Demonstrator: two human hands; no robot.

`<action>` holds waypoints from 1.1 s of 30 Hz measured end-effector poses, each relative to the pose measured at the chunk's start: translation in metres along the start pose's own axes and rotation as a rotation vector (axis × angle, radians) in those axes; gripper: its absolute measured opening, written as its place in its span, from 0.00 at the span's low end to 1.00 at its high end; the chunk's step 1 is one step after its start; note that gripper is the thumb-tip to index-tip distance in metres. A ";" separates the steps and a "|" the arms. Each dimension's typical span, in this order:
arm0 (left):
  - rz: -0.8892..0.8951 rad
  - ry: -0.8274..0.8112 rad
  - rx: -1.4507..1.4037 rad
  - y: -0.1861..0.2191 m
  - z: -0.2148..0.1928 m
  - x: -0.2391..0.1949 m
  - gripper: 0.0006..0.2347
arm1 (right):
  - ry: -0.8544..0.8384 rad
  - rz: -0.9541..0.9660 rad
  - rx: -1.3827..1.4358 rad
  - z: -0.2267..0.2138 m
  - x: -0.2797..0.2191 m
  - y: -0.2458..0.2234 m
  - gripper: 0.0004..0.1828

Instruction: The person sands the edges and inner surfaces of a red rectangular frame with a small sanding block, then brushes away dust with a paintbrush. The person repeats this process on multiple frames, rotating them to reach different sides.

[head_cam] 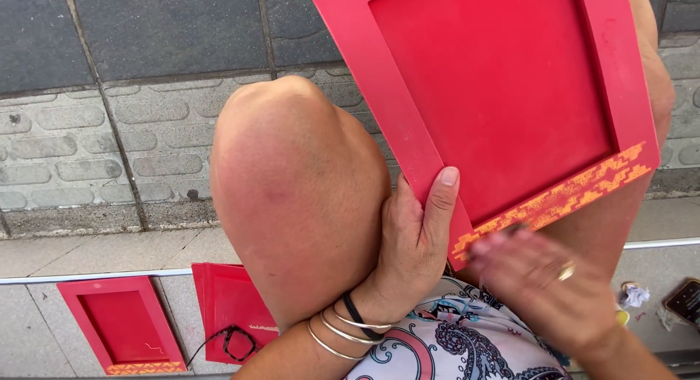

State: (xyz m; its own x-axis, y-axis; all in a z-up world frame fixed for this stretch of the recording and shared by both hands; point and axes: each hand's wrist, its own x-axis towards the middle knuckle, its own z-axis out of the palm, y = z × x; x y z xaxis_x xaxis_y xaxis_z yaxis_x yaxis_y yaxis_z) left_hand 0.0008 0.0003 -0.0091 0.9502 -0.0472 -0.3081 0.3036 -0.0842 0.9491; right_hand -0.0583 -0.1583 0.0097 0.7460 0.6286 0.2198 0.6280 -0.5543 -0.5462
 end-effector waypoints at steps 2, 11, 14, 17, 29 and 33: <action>-0.099 -0.043 -0.053 0.002 0.000 -0.002 0.12 | 0.111 0.257 -0.245 -0.011 -0.012 0.017 0.12; -0.074 -0.052 -0.027 0.000 -0.002 -0.004 0.14 | 0.524 0.857 0.103 0.002 0.009 -0.024 0.08; -0.003 -0.057 -0.024 -0.001 -0.003 -0.005 0.13 | 0.509 0.885 0.119 0.006 0.032 -0.026 0.07; 0.038 -0.059 0.005 0.000 -0.004 -0.006 0.13 | 0.407 0.933 0.024 0.005 0.039 -0.025 0.08; 0.166 -0.045 0.025 -0.002 -0.007 -0.009 0.13 | 0.268 1.077 0.207 0.000 0.042 -0.035 0.20; 0.207 -0.068 0.019 -0.004 -0.007 -0.012 0.14 | 0.179 1.110 0.011 -0.001 0.039 -0.033 0.16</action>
State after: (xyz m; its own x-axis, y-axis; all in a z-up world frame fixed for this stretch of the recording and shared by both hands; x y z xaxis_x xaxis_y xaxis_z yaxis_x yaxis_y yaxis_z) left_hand -0.0112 0.0085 -0.0090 0.9849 -0.1326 -0.1111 0.1005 -0.0846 0.9913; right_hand -0.0501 -0.1157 0.0370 0.9124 -0.2986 -0.2801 -0.4055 -0.7528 -0.5184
